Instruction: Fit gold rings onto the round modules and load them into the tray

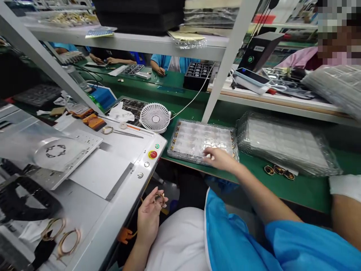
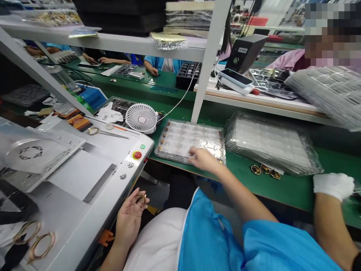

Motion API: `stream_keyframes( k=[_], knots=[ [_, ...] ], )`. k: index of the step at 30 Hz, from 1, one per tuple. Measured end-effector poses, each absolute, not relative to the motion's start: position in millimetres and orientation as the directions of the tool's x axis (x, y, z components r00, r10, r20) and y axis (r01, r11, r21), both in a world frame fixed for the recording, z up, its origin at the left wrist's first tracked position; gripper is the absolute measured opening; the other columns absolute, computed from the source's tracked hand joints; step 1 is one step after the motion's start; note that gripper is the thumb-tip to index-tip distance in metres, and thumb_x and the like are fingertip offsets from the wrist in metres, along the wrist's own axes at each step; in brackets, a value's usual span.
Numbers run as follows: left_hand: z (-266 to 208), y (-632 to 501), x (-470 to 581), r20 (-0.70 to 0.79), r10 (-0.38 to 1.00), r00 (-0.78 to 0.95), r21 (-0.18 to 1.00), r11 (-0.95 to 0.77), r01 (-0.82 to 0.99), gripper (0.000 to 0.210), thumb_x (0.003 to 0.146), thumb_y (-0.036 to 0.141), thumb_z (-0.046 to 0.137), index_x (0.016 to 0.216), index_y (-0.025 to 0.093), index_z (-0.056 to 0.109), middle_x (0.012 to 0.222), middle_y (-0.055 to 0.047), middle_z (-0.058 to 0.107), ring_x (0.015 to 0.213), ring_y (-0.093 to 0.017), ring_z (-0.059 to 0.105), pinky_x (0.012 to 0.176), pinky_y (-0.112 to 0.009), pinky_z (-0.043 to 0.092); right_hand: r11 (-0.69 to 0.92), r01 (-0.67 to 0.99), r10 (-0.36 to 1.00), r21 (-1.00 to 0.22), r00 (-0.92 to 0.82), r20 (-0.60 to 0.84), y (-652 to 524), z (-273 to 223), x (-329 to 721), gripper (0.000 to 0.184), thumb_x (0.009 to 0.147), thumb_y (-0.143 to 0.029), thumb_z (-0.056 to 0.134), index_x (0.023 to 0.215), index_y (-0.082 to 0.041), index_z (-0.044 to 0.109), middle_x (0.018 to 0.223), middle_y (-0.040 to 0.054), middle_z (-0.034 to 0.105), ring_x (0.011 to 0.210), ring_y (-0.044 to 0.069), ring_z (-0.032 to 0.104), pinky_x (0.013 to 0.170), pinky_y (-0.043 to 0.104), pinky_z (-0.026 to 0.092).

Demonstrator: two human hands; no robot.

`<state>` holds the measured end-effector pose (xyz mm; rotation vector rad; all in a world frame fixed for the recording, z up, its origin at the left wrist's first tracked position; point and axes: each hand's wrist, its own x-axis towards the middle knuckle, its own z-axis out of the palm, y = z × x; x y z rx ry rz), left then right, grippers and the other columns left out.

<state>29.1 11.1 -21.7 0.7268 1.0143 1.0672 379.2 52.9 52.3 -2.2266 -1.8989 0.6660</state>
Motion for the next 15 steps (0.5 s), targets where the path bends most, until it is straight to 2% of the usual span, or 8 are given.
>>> stream_keyframes(
  k=[1,3,6,10,13,15],
  knots=[
    [-23.8,10.8,25.7,-0.304,0.944,0.131,0.874,0.331,-0.356,0.053,0.071,0.044,0.092,0.119,0.029,0.078,0.116,-0.010,0.077,0.089,-0.022,0.077,0.078,-0.033,0.063,-0.283,0.917,0.942,-0.283,0.209,-0.263,49.3,55.3,402.6,0.027,0.091,-0.023,0.069,0.117,-0.017,0.072,0.113,0.0111,0.077,0.099,0.027,0.072,0.082,0.031,0.052],
    [-27.2,9.9,22.1,-0.290,0.948,0.128,0.877,0.317,-0.362,0.056,0.067,0.048,0.093,0.117,0.026,0.078,0.111,-0.011,0.079,0.093,-0.024,0.077,0.084,-0.037,0.063,-0.377,0.911,0.900,-0.165,0.319,-0.296,39.5,55.0,438.9,0.029,0.084,-0.017,0.070,0.112,-0.013,0.073,0.108,0.0146,0.077,0.097,0.031,0.072,0.075,0.033,0.051],
    [-26.8,8.3,25.7,-0.257,0.959,0.115,0.888,0.282,-0.365,0.057,0.064,0.046,0.095,0.114,0.023,0.078,0.107,-0.011,0.080,0.101,-0.027,0.076,0.094,-0.040,0.060,-0.405,0.907,0.877,-0.117,0.350,-0.328,24.0,44.0,465.3,0.030,0.076,-0.015,0.073,0.106,-0.014,0.075,0.102,0.0142,0.078,0.091,0.032,0.072,0.066,0.031,0.048],
    [-18.4,6.3,34.0,-0.242,0.959,0.145,0.891,0.279,-0.359,0.053,0.067,0.041,0.094,0.112,0.021,0.076,0.107,-0.010,0.079,0.103,-0.026,0.075,0.097,-0.039,0.058,-0.386,0.913,0.888,-0.134,0.328,-0.321,14.4,32.3,477.3,0.028,0.074,-0.018,0.077,0.102,-0.015,0.076,0.096,0.0108,0.077,0.086,0.028,0.072,0.064,0.028,0.047],
    [-13.3,7.0,33.1,-0.263,0.945,0.193,0.874,0.318,-0.367,0.052,0.066,0.038,0.095,0.111,0.020,0.075,0.106,-0.009,0.078,0.104,-0.026,0.075,0.099,-0.039,0.057,-0.338,0.926,0.912,-0.167,0.278,-0.302,15.9,36.0,478.5,0.013,0.074,-0.014,0.076,0.086,-0.018,0.076,0.085,0.0069,0.075,0.079,0.024,0.070,0.065,0.028,0.047],
    [-9.1,8.7,31.2,-0.292,0.925,0.243,0.850,0.367,-0.377,0.053,0.066,0.037,0.096,0.112,0.021,0.075,0.107,-0.009,0.077,0.102,-0.025,0.075,0.097,-0.038,0.057,-0.234,0.936,0.961,-0.263,0.182,-0.208,19.9,42.7,464.3,0.008,0.077,-0.012,0.072,0.077,-0.018,0.075,0.083,0.0063,0.072,0.076,0.022,0.068,0.067,0.028,0.048]
  ],
)
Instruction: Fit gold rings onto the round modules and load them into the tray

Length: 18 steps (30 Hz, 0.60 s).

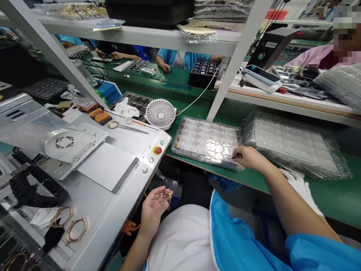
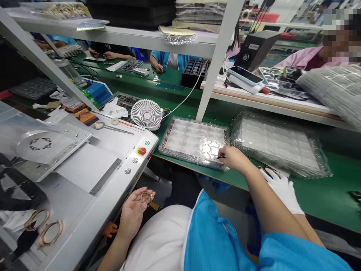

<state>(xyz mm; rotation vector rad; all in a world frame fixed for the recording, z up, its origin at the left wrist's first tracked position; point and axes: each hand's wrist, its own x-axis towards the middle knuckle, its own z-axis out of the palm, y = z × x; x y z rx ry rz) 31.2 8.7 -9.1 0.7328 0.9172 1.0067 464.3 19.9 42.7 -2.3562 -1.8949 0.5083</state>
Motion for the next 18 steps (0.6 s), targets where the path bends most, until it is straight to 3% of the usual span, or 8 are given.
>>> stream_keyframes(
  k=[2,4,6,8,10,12,16,18],
  knots=[
    [-1.7,11.0,31.1,-0.310,0.886,0.344,0.815,0.434,-0.385,0.057,0.065,0.040,0.097,0.114,0.020,0.075,0.116,-0.012,0.075,0.098,-0.023,0.074,0.089,-0.034,0.059,0.018,0.881,1.000,-0.473,-0.022,-0.003,26.4,50.4,431.9,0.011,0.083,-0.013,0.069,0.076,-0.019,0.076,0.087,0.0068,0.071,0.077,0.020,0.069,0.071,0.029,0.052],
    [8.5,13.6,33.0,-0.300,0.828,0.475,0.774,0.502,-0.386,0.067,0.061,0.046,0.098,0.118,0.020,0.074,0.131,-0.015,0.069,0.093,-0.021,0.074,0.082,-0.030,0.058,0.346,0.663,0.938,-0.664,-0.258,0.232,34.8,57.3,385.0,0.015,0.090,-0.016,0.067,0.081,-0.021,0.078,0.093,0.0076,0.070,0.081,0.019,0.070,0.073,0.028,0.055],
    [18.9,16.6,34.7,-0.266,0.763,0.588,0.736,0.555,-0.387,0.079,0.056,0.049,0.099,0.125,0.020,0.073,0.135,-0.017,0.067,0.089,-0.020,0.073,0.077,-0.028,0.057,0.540,0.388,0.823,-0.747,-0.431,0.371,44.0,62.6,335.1,0.018,0.095,-0.015,0.063,0.089,-0.022,0.079,0.099,0.0082,0.070,0.084,0.016,0.071,0.071,0.026,0.057],
    [27.0,19.8,33.3,-0.226,0.729,0.646,0.698,0.584,-0.415,0.088,0.053,0.051,0.100,0.129,0.019,0.071,0.117,-0.015,0.074,0.087,-0.020,0.073,0.073,-0.025,0.056,0.612,0.190,0.728,-0.768,-0.515,0.453,53.8,65.2,293.8,0.020,0.096,-0.014,0.062,0.092,-0.022,0.080,0.101,0.0087,0.070,0.083,0.015,0.070,0.068,0.024,0.057],
    [31.8,21.7,27.9,-0.192,0.755,0.627,0.677,0.564,-0.472,0.091,0.053,0.052,0.099,0.131,0.016,0.070,0.095,-0.011,0.077,0.085,-0.020,0.073,0.072,-0.023,0.055,0.616,0.086,0.698,-0.783,-0.521,0.492,64.3,64.2,266.2,0.018,0.096,-0.016,0.064,0.094,-0.022,0.080,0.105,0.0098,0.069,0.086,0.016,0.070,0.069,0.025,0.058],
    [34.4,20.7,20.9,-0.171,0.818,0.550,0.694,0.496,-0.522,0.092,0.054,0.050,0.099,0.133,0.016,0.068,0.090,-0.010,0.077,0.085,-0.018,0.073,0.074,-0.022,0.054,0.514,0.034,0.769,-0.857,-0.461,0.443,74.1,58.8,249.7,0.016,0.097,-0.021,0.065,0.102,-0.022,0.080,0.113,0.0113,0.069,0.087,0.017,0.071,0.070,0.028,0.061],
    [35.1,10.8,13.1,-0.141,0.909,0.392,0.752,0.356,-0.555,0.095,0.055,0.046,0.100,0.138,0.019,0.065,0.096,-0.010,0.079,0.092,-0.020,0.074,0.082,-0.025,0.055,0.074,-0.137,0.948,-0.988,-0.298,0.113,80.7,39.9,225.9,0.032,0.093,-0.038,0.073,0.120,-0.021,0.074,0.102,0.0089,0.073,0.076,0.018,0.073,0.066,0.032,0.065],
    [33.2,4.6,13.8,-0.139,0.926,0.352,0.767,0.326,-0.553,0.098,0.054,0.046,0.100,0.140,0.020,0.064,0.098,-0.010,0.078,0.095,-0.023,0.074,0.084,-0.028,0.055,-0.005,-0.170,0.967,-0.985,-0.252,0.038,76.7,31.6,213.2,0.037,0.087,-0.040,0.080,0.117,-0.020,0.076,0.089,0.0058,0.073,0.071,0.018,0.072,0.066,0.033,0.066]
  ],
)
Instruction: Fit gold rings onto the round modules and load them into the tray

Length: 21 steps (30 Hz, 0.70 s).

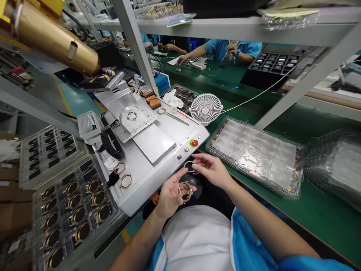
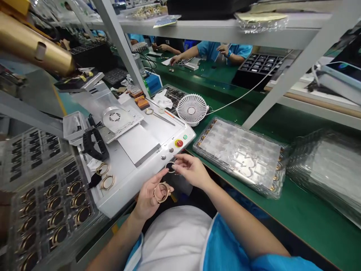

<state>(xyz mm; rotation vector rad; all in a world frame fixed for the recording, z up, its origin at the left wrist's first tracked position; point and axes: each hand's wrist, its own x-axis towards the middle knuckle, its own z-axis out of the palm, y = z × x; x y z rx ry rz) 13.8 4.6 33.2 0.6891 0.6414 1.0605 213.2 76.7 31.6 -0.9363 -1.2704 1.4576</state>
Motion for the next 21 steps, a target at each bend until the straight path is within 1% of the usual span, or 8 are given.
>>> stream_keyframes(
  k=[4,7,10,12,14,17,19,21],
  knots=[
    [28.6,-3.6,16.7,-0.116,0.927,0.358,0.789,0.305,-0.534,0.100,0.057,0.047,0.099,0.145,0.023,0.060,0.105,-0.011,0.077,0.094,-0.022,0.074,0.082,-0.028,0.056,0.191,-0.051,0.974,-0.980,-0.115,0.196,67.8,27.2,194.7,0.020,0.089,-0.031,0.077,0.105,-0.020,0.082,0.086,0.0063,0.074,0.070,0.018,0.071,0.060,0.028,0.063],
    [27.5,-4.0,15.4,-0.073,0.937,0.342,0.806,0.257,-0.533,0.096,0.058,0.048,0.098,0.145,0.032,0.059,0.143,-0.014,0.062,0.094,-0.020,0.074,0.084,-0.030,0.058,0.417,0.060,0.908,-0.907,-0.066,0.414,66.9,30.9,192.4,0.012,0.091,-0.022,0.074,0.098,-0.023,0.084,0.092,0.0074,0.077,0.078,0.019,0.074,0.063,0.028,0.063],
    [26.9,-0.1,10.3,-0.058,0.942,0.331,0.811,0.238,-0.534,0.093,0.058,0.050,0.098,0.142,0.036,0.061,0.159,-0.013,0.046,0.091,-0.019,0.074,0.082,-0.030,0.059,0.578,0.098,0.815,-0.810,-0.131,0.565,68.6,35.1,196.9,0.015,0.091,-0.014,0.073,0.098,-0.022,0.083,0.092,0.0073,0.079,0.080,0.018,0.076,0.071,0.027,0.064],
    [25.7,3.2,5.2,-0.068,0.939,0.337,0.809,0.250,-0.532,0.091,0.057,0.050,0.098,0.140,0.033,0.063,0.150,-0.013,0.055,0.090,-0.019,0.075,0.078,-0.029,0.059,0.646,0.070,0.751,-0.760,-0.239,0.616,69.7,37.8,200.9,0.016,0.093,-0.013,0.071,0.100,-0.022,0.083,0.093,0.0076,0.079,0.080,0.018,0.076,0.070,0.025,0.064],
    [24.5,5.8,-0.5,-0.077,0.928,0.365,0.808,0.273,-0.521,0.089,0.056,0.049,0.099,0.136,0.028,0.066,0.129,-0.013,0.069,0.090,-0.022,0.075,0.078,-0.030,0.058,0.666,0.060,0.716,-0.744,-0.335,0.613,70.8,40.4,204.1,0.016,0.095,-0.017,0.070,0.103,-0.023,0.082,0.094,0.0075,0.079,0.081,0.018,0.077,0.071,0.026,0.064],
    [23.9,6.7,-7.2,-0.085,0.908,0.410,0.820,0.297,-0.489,0.090,0.057,0.049,0.099,0.137,0.021,0.066,0.098,-0.011,0.078,0.092,-0.026,0.076,0.082,-0.033,0.057,0.567,0.145,0.790,-0.811,-0.374,0.485,72.6,43.6,205.8,0.021,0.095,-0.026,0.071,0.114,-0.023,0.079,0.094,0.0080,0.079,0.078,0.020,0.075,0.067,0.029,0.063],
    [24.6,5.3,-9.1,-0.092,0.909,0.406,0.829,0.296,-0.474,0.093,0.056,0.049,0.099,0.138,0.021,0.065,0.097,-0.011,0.078,0.092,-0.026,0.076,0.083,-0.033,0.057,0.468,0.199,0.844,-0.861,-0.391,0.368,73.9,44.3,204.6,0.024,0.095,-0.029,0.072,0.116,-0.021,0.079,0.094,0.0088,0.078,0.072,0.019,0.073,0.061,0.029,0.061],
    [25.8,3.2,-9.1,-0.097,0.922,0.376,0.825,0.285,-0.487,0.095,0.054,0.049,0.100,0.139,0.024,0.065,0.116,-0.014,0.076,0.089,-0.024,0.076,0.080,-0.032,0.058,0.429,0.221,0.855,-0.876,-0.411,0.315,74.8,43.9,202.1,0.020,0.095,-0.030,0.071,0.109,-0.020,0.081,0.096,0.0094,0.079,0.073,0.020,0.074,0.063,0.030,0.062]
  ],
)
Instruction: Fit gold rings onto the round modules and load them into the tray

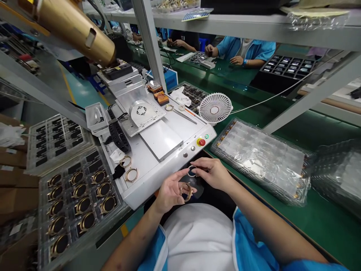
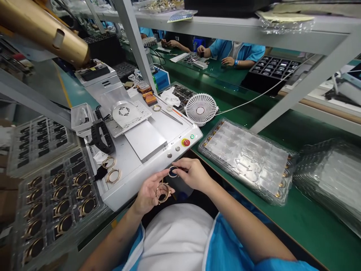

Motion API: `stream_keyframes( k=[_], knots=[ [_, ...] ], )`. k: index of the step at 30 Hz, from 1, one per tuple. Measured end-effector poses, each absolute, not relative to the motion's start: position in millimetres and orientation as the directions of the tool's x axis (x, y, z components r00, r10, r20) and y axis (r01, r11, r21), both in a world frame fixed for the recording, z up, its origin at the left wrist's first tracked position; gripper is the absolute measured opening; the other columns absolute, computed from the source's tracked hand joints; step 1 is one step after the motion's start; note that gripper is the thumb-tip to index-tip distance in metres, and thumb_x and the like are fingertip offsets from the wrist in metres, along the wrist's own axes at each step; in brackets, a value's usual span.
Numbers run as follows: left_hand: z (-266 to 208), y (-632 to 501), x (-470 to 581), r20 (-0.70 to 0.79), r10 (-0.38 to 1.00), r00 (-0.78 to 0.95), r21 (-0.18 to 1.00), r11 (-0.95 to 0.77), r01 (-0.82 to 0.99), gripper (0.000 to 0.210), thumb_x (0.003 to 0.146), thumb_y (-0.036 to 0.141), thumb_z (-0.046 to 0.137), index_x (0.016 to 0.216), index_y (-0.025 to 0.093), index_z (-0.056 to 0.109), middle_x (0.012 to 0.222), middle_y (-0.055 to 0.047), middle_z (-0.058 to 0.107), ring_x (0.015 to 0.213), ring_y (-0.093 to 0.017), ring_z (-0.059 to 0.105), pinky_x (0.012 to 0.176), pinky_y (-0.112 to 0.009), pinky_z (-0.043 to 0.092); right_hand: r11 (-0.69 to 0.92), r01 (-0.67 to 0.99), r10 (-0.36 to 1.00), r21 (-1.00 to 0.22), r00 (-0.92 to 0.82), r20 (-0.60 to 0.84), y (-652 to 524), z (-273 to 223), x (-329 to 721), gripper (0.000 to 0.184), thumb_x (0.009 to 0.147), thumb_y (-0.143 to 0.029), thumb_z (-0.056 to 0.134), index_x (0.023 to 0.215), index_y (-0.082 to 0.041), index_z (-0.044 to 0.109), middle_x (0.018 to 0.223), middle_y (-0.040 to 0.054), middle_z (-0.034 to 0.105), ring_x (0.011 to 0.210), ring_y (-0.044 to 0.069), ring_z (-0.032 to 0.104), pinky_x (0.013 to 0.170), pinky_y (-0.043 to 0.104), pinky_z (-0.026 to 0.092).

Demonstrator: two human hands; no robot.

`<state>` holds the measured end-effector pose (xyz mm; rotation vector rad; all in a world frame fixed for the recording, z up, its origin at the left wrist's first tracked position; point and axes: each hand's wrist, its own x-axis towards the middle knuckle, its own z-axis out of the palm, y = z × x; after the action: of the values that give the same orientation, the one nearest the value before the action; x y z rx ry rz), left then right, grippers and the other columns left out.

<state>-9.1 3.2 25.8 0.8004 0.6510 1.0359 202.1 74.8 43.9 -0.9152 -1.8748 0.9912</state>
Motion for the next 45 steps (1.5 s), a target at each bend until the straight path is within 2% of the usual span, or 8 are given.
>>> stream_keyframes(
  k=[4,11,17,23,28,33,38,45],
  knots=[
    [27.0,-0.6,-7.7,-0.118,0.938,0.325,0.792,0.287,-0.539,0.097,0.052,0.051,0.100,0.139,0.030,0.064,0.157,-0.018,0.049,0.087,-0.021,0.076,0.074,-0.029,0.059,0.541,0.186,0.804,-0.820,-0.399,0.440,75.2,42.1,196.4,0.014,0.097,-0.028,0.069,0.099,-0.023,0.082,0.096,0.0085,0.079,0.082,0.021,0.077,0.071,0.031,0.064],
    [21.4,-2.8,-11.9,-0.146,0.936,0.321,0.755,0.315,-0.575,0.098,0.052,0.052,0.100,0.139,0.027,0.064,0.158,-0.018,0.047,0.088,-0.020,0.076,0.072,-0.026,0.060,0.733,0.135,0.627,-0.667,-0.514,0.585,81.8,39.8,192.5,0.018,0.101,-0.018,0.059,0.097,-0.022,0.076,0.096,0.0097,0.077,0.080,0.019,0.075,0.068,0.028,0.063],
    [19.4,-3.6,-19.0,-0.180,0.946,0.268,0.765,0.306,-0.566,0.096,0.053,0.055,0.098,0.134,0.015,0.066,0.107,-0.013,0.076,0.089,-0.025,0.076,0.073,-0.028,0.059,0.769,0.149,0.564,-0.621,-0.614,0.551,86.9,48.4,184.9,0.019,0.102,-0.020,0.053,0.091,-0.022,0.068,0.100,0.0112,0.074,0.087,0.020,0.073,0.073,0.031,0.060],
    [21.4,-2.1,-21.9,-0.156,0.971,0.181,0.773,0.234,-0.589,0.095,0.058,0.056,0.096,0.137,0.014,0.063,0.092,-0.010,0.079,0.089,-0.022,0.077,0.074,-0.024,0.057,0.311,0.155,0.905,-0.938,-0.348,0.242,117.8,63.9,158.8,0.020,0.097,-0.039,0.061,0.087,-0.022,0.055,0.078,0.0032,0.069,0.065,0.017,0.067,0.059,0.028,0.053],
    [27.0,-9.2,-21.6,-0.143,0.976,0.166,0.830,0.209,-0.516,0.105,0.057,0.056,0.096,0.144,0.013,0.057,0.095,-0.012,0.079,0.092,-0.026,0.076,0.077,-0.028,0.058,-0.118,0.236,0.970,-0.964,-0.181,-0.163,163.5,74.4,138.1,0.026,0.090,-0.031,0.070,0.077,-0.023,0.049,0.057,-0.0030,0.064,0.043,0.014,0.057,0.046,0.026,0.046],
    [33.4,-18.8,-24.6,0.009,0.997,0.082,0.948,0.017,-0.316,0.100,0.065,0.042,0.096,0.152,0.024,0.051,0.131,-0.017,0.071,0.100,-0.027,0.076,0.086,-0.035,0.061,-0.044,0.332,0.991,-0.942,-0.103,-0.083,151.1,70.9,153.6,0.032,0.083,-0.034,0.081,0.079,-0.023,0.051,0.050,-0.0069,0.057,0.038,0.013,0.050,0.045,0.025,0.040],
    [33.9,-15.8,-8.5,0.120,0.987,0.108,0.987,-0.130,0.090,0.103,0.065,0.018,0.095,0.155,0.031,0.047,0.172,-0.019,0.021,0.108,-0.033,0.075,0.092,-0.046,0.063,-0.174,0.005,0.913,-0.985,-0.374,-0.163,86.8,53.5,167.1,0.045,0.078,-0.062,0.080,0.082,-0.019,0.066,0.075,0.0042,0.073,0.060,0.017,0.065,0.051,0.026,0.051],
    [36.0,6.1,10.8,0.083,0.935,0.345,0.964,-0.163,0.209,0.079,0.070,0.021,0.090,0.144,0.025,0.061,0.163,-0.016,0.044,0.138,-0.044,0.056,0.112,-0.056,0.052,-0.263,-0.240,0.940,-0.934,-0.282,-0.192,67.6,44.2,184.6,0.042,0.076,-0.058,0.084,0.079,-0.017,0.074,0.072,0.0033,0.073,0.063,0.016,0.066,0.063,0.028,0.058]
  ],
)
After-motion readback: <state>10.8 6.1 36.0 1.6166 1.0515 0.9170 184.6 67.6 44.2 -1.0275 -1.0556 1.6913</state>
